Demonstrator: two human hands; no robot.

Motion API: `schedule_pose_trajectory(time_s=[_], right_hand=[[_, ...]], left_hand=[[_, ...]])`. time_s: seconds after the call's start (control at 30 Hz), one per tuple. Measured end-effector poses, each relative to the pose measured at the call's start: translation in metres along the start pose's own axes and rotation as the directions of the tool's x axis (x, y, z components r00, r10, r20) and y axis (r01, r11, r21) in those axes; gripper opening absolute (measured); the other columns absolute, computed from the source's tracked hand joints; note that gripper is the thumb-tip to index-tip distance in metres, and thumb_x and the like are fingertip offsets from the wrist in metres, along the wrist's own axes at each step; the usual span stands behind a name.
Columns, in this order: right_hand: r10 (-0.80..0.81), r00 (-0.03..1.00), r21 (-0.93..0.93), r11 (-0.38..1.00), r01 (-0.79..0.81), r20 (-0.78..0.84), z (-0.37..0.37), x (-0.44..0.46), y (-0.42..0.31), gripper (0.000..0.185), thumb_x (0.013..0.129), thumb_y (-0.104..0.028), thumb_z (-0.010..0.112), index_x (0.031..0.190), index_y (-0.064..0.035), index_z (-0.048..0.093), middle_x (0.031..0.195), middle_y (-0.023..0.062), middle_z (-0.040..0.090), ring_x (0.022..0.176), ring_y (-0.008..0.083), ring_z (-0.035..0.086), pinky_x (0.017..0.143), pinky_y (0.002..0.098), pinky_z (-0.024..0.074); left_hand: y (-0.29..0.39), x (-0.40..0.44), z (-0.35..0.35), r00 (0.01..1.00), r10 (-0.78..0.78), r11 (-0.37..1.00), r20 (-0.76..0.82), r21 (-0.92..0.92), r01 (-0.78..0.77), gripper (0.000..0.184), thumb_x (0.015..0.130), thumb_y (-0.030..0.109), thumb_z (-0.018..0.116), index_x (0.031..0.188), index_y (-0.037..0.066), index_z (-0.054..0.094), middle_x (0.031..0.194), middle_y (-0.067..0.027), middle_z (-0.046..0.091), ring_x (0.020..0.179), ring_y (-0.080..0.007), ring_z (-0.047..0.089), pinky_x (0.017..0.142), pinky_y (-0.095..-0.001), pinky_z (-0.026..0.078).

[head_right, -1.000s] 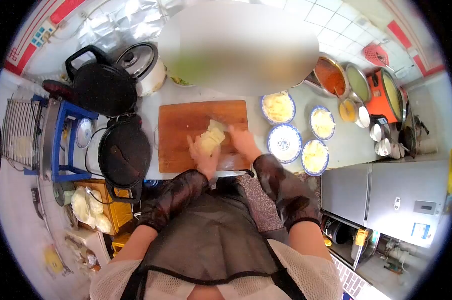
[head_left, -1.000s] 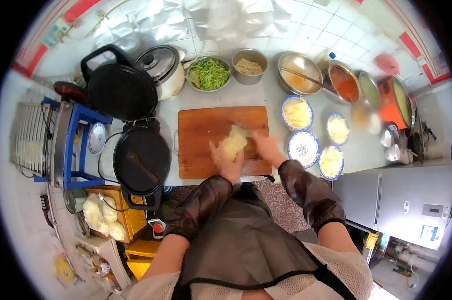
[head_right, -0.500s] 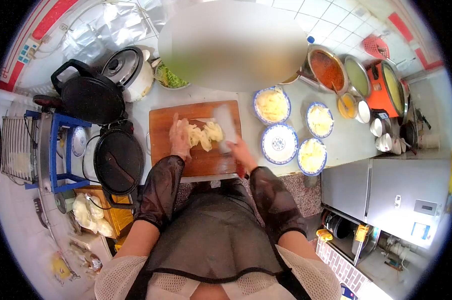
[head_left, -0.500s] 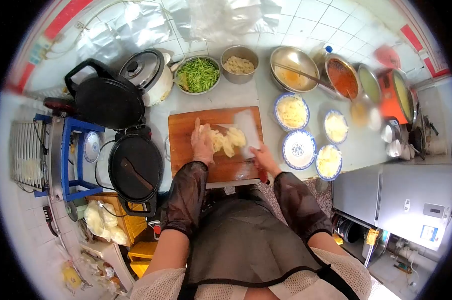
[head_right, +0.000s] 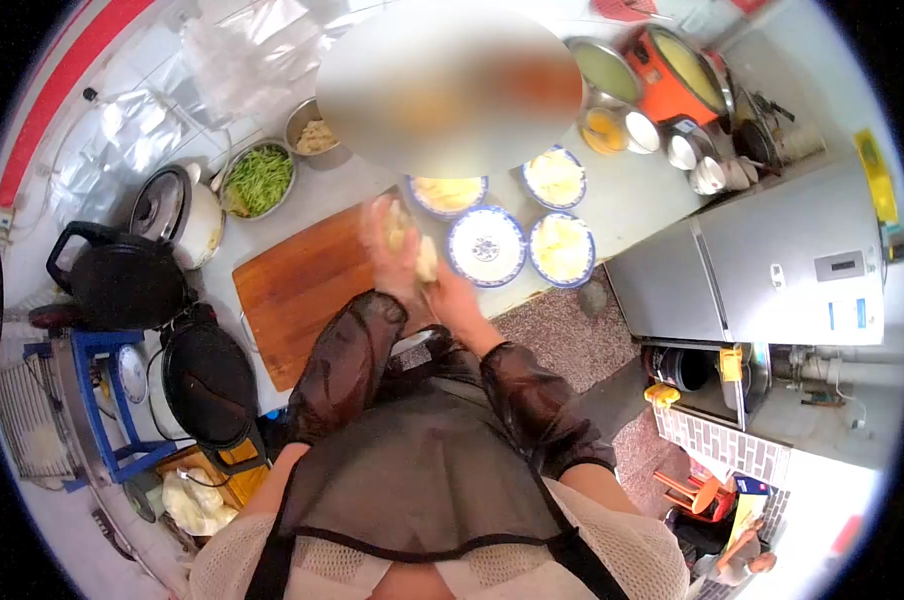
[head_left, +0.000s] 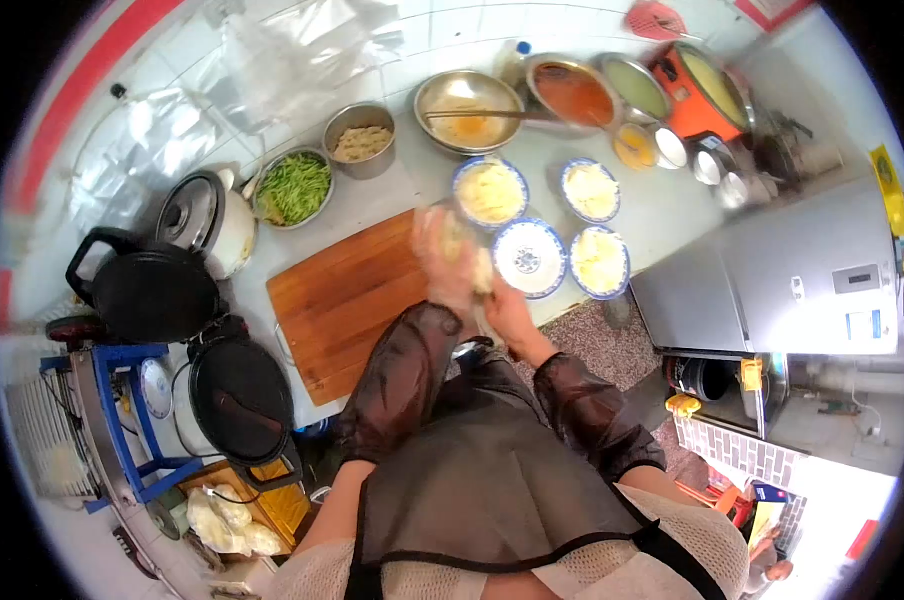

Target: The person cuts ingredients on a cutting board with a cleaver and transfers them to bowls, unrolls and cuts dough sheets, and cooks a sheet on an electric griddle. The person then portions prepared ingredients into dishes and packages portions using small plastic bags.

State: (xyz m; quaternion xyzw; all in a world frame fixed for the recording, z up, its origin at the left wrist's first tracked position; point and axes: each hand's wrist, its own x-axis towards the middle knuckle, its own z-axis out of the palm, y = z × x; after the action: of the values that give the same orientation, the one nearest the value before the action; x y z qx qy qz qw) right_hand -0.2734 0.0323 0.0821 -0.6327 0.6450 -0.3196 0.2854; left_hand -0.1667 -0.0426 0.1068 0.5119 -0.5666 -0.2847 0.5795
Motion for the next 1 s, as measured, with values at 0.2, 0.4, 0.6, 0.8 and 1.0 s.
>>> schedule_pose_trajectory(time_s=[0.2, 0.4, 0.6, 0.8, 1.0], right_hand=[[-0.098, 0.995, -0.4, 0.913, 0.081, -0.024, -0.099, 0.02, 0.069, 0.02, 0.085, -0.008, 0.048, 0.105, -0.003, 0.049, 0.081, 0.0189, 0.061, 0.071, 0.0394, 0.059, 0.059, 0.0467, 0.0461], [-0.097, 0.995, -0.429, 0.898, 0.095, 0.018, -0.152, 0.033, 0.126, 0.013, 0.088, -0.012, 0.048, 0.098, -0.0038, 0.048, 0.077, 0.0183, 0.06, 0.067, 0.0378, 0.059, 0.056, 0.0448, 0.0457], [0.032, 0.987, -0.152, 0.988, -0.008, 0.155, -0.192, 0.042, 0.124, 0.028, 0.089, -0.019, 0.053, 0.108, 0.0009, 0.048, 0.077, 0.0244, 0.06, 0.071, 0.0427, 0.058, 0.059, 0.0475, 0.0437], [0.112, 0.978, -0.026, 0.994, -0.109, 0.176, -0.175, 0.037, 0.139, 0.03, 0.089, -0.018, 0.053, 0.113, -0.0005, 0.049, 0.078, 0.0254, 0.06, 0.075, 0.0427, 0.058, 0.063, 0.0431, 0.0456], [-0.018, 0.955, 0.154, 0.988, -0.029, 0.295, -0.178, 0.052, 0.076, 0.04, 0.088, -0.018, 0.055, 0.125, -0.0073, 0.047, 0.093, 0.0205, 0.061, 0.085, 0.037, 0.06, 0.071, 0.04, 0.0482]], left_hand=[[-0.021, -0.001, 0.128, 0.956, -0.291, 0.927, 0.029, -0.239, 0.289, 0.045, 0.075, 0.0, 0.058, 0.12, 0.003, 0.052, 0.119, -0.0165, 0.051, 0.116, -0.0308, 0.046, 0.101, -0.0366, 0.034], [-0.053, -0.031, 0.148, 0.939, -0.287, 0.957, 0.189, 0.107, 0.27, 0.039, 0.071, -0.002, 0.057, 0.109, 0.002, 0.055, 0.108, -0.0159, 0.054, 0.109, -0.0334, 0.048, 0.095, -0.0378, 0.038], [-0.014, -0.059, 0.149, 0.82, -0.097, 0.895, 0.565, 0.409, -0.176, 0.046, 0.073, 0.004, 0.056, 0.118, 0.002, 0.051, 0.12, -0.0197, 0.049, 0.116, -0.0375, 0.043, 0.099, -0.0411, 0.035], [-0.004, -0.069, 0.165, 0.906, -0.01, 0.927, 0.423, 0.345, -0.15, 0.055, 0.081, 0.01, 0.052, 0.133, 0.0, 0.039, 0.139, -0.0227, 0.036, 0.13, -0.037, 0.032, 0.107, -0.0433, 0.027], [-0.027, -0.075, 0.12, 0.882, 0.098, 0.728, 0.46, 0.571, -0.379, 0.043, 0.083, 0.009, 0.052, 0.124, -0.002, 0.047, 0.13, -0.0231, 0.046, 0.123, -0.0403, 0.04, 0.104, -0.0435, 0.031]])
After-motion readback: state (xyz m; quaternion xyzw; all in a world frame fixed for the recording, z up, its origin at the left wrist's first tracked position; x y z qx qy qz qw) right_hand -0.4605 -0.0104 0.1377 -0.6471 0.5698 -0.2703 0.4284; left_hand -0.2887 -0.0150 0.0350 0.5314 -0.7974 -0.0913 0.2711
